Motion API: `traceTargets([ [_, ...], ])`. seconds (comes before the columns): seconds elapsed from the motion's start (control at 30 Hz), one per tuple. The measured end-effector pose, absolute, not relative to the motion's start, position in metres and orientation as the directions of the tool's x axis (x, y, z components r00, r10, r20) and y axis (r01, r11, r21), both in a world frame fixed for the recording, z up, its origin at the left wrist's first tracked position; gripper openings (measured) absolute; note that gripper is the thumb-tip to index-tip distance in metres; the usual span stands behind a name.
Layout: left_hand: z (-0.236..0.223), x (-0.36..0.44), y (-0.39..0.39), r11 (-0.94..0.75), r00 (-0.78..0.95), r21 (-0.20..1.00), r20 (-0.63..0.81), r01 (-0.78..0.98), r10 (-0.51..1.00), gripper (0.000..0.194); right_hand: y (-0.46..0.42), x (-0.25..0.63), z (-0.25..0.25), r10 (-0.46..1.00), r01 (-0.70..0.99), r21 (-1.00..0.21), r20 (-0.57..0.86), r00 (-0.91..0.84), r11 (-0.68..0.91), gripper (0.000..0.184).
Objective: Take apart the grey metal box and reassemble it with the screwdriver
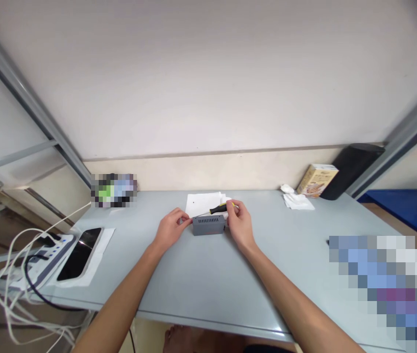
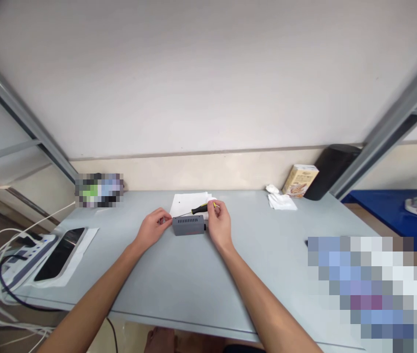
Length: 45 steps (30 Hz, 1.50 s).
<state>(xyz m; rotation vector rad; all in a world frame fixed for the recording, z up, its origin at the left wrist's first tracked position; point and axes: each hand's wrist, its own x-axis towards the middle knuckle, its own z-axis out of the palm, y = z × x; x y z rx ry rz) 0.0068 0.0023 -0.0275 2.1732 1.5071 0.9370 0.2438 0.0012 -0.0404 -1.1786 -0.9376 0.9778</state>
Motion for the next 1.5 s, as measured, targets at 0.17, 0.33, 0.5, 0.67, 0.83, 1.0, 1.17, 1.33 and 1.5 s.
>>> traceTargets([
  [0.17, -0.026, 0.007, 0.001, -0.382, 0.233, 0.623, 0.309, 0.682, 0.922, 0.021, 0.001, 0.243, -0.040, 0.950, -0.099, -0.987, 0.092, 0.298, 0.126, 0.053],
  [0.33, -0.025, 0.006, 0.000, -0.385, 0.236, 0.626, 0.311, 0.679, 0.921, 0.024, 0.001, 0.243, -0.039, 0.942, -0.072, -0.987, 0.112, 0.316, 0.141, 0.053],
  [0.5, -0.025, 0.007, 0.000, -0.383, 0.222, 0.634, 0.320, 0.672, 0.921, 0.022, 0.001, 0.243, -0.040, 0.939, -0.066, -0.985, 0.130, 0.318, 0.158, 0.054],
  [0.67, -0.025, 0.007, 0.000, -0.377, 0.209, 0.626, 0.327, 0.682, 0.922, 0.022, 0.003, 0.244, -0.043, 0.940, -0.073, -0.985, 0.127, 0.317, 0.158, 0.054],
  [0.83, -0.025, 0.006, 0.001, -0.372, 0.205, 0.626, 0.325, 0.686, 0.923, 0.021, 0.003, 0.244, -0.042, 0.939, -0.078, -0.984, 0.128, 0.320, 0.160, 0.052],
  [1.0, -0.022, 0.006, -0.001, -0.393, 0.224, 0.627, 0.334, 0.673, 0.916, 0.023, 0.001, 0.243, -0.040, 0.935, -0.064, -0.984, 0.139, 0.326, 0.168, 0.051],
  [1.17, -0.019, 0.007, -0.004, -0.426, 0.235, 0.629, 0.368, 0.651, 0.900, 0.029, -0.002, 0.241, -0.033, 0.935, -0.076, -0.974, 0.181, 0.306, 0.213, 0.050],
  [1.33, -0.018, 0.007, -0.004, -0.460, 0.233, 0.642, 0.410, 0.613, 0.882, 0.029, -0.005, 0.242, -0.025, 0.938, -0.110, -0.966, 0.196, 0.286, 0.235, 0.049],
  [1.5, -0.018, 0.008, -0.004, -0.462, 0.197, 0.663, 0.437, 0.589, 0.878, 0.031, -0.004, 0.243, -0.019, 0.963, -0.208, -0.964, 0.113, 0.246, 0.166, 0.055],
])
